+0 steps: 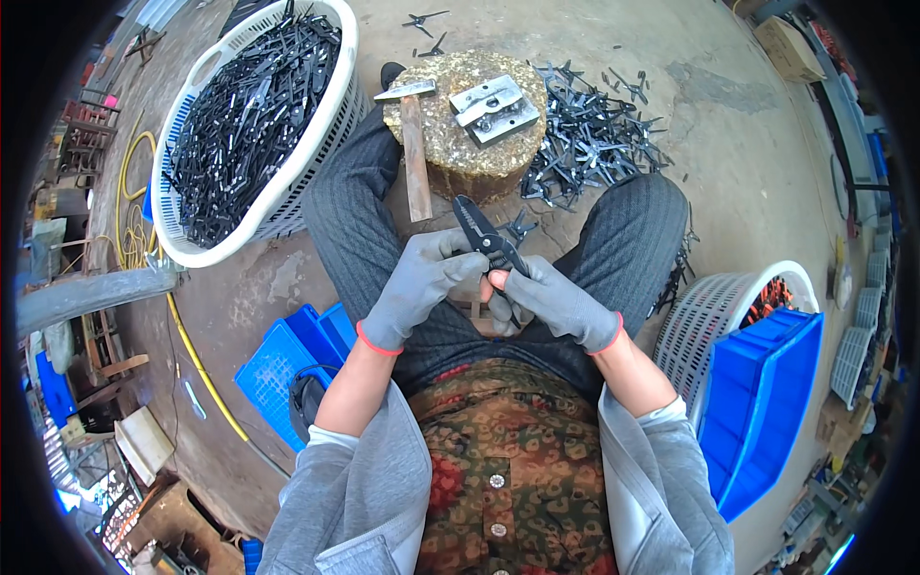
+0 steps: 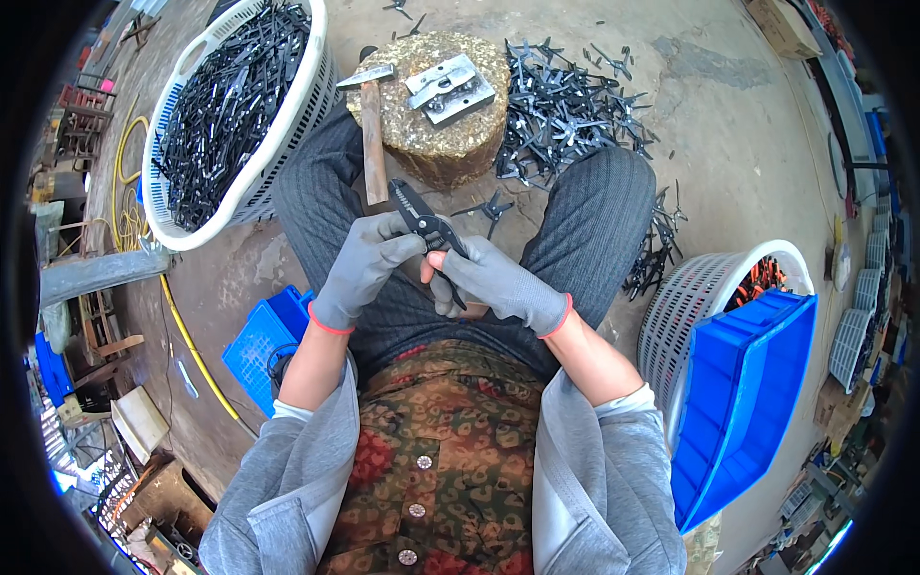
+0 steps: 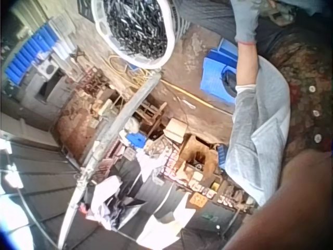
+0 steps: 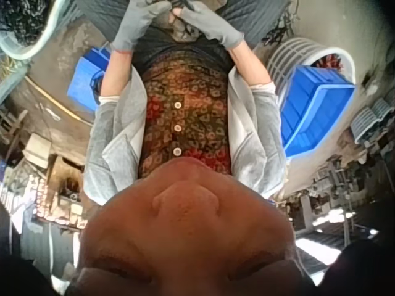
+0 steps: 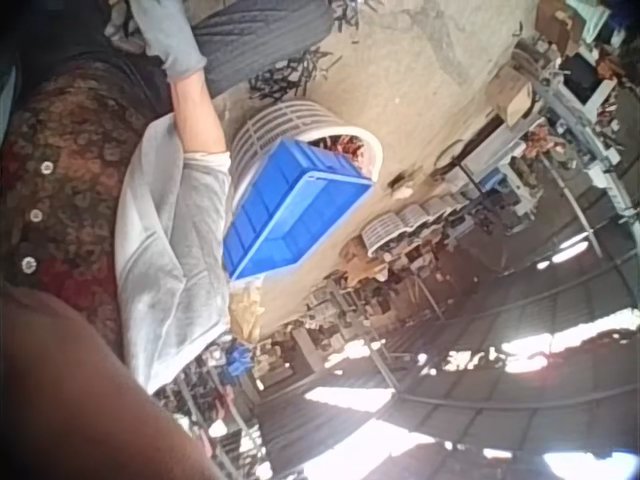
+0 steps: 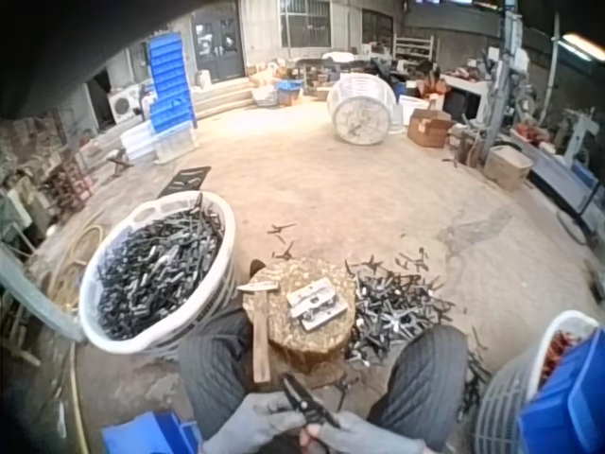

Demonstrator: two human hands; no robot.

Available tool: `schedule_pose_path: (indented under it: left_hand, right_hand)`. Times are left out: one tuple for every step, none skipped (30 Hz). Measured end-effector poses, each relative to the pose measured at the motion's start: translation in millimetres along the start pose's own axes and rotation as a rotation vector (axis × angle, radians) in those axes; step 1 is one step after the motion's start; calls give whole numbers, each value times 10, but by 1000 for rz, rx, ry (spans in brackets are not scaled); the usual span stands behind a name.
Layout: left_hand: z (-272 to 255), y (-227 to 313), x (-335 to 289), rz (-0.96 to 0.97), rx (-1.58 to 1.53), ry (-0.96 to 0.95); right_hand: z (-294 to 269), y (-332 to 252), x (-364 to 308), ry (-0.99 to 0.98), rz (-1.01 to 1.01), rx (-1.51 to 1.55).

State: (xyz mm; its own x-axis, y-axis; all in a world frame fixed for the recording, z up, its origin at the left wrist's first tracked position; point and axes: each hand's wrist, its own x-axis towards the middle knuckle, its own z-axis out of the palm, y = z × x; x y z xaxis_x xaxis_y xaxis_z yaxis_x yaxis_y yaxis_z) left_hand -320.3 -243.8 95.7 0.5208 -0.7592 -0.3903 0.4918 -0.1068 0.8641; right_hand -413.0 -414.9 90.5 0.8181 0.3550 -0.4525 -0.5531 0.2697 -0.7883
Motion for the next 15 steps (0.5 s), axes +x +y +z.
schedule_pose_path:
  left_hand:
    - [-1, 33, 1, 28, -11, 1]
    - [1, 69, 0, 107, 89, 2]
    - [8, 101, 1, 184, 190, 5]
    - [20, 130, -4, 187, 192, 11]
    - [39, 150, -8, 157, 169, -1]
    - [49, 169, -23, 138, 159, -11]
    - [46, 191, -39, 119, 149, -22]
    - [4, 226, -73, 11, 99, 34]
    - [-38, 247, -94, -68, 25, 53]
    - [-128, 271, -90, 122, 92, 142]
    - [-409, 407, -183, 331, 634, 240]
    - [-651, 492, -258, 361, 431, 380]
    - [-1016, 647, -315, 449, 678, 473]
    - [-1445, 824, -379, 497, 746, 624]
    - [-1880, 947, -442, 478, 636, 693]
  right_hand:
    - [8, 4, 12, -15, -47, 48]
    - [22, 10, 25, -16, -33, 36]
    - [43, 17, 44, -33, -62, 111]
    - [62, 22, 66, -50, -78, 180]
    - [70, 19, 97, -55, -94, 184]
    - [82, 16, 133, -99, -101, 116]
    - [90, 10, 158, -91, -82, 39]
    - [101, 5, 190, -145, -76, 69]
    - [76, -18, 199, -78, -207, -110]
    - [62, -30, 220, 29, -212, -318]
    - [-91, -105, 122, 15, -127, -469]
    - [-208, -160, 39, 115, -207, -494]
    - [-325, -216, -56, 215, -293, -512]
    - [-477, -286, -190, 292, -324, -455]
    - [-620, -340, -374, 452, -366, -466]
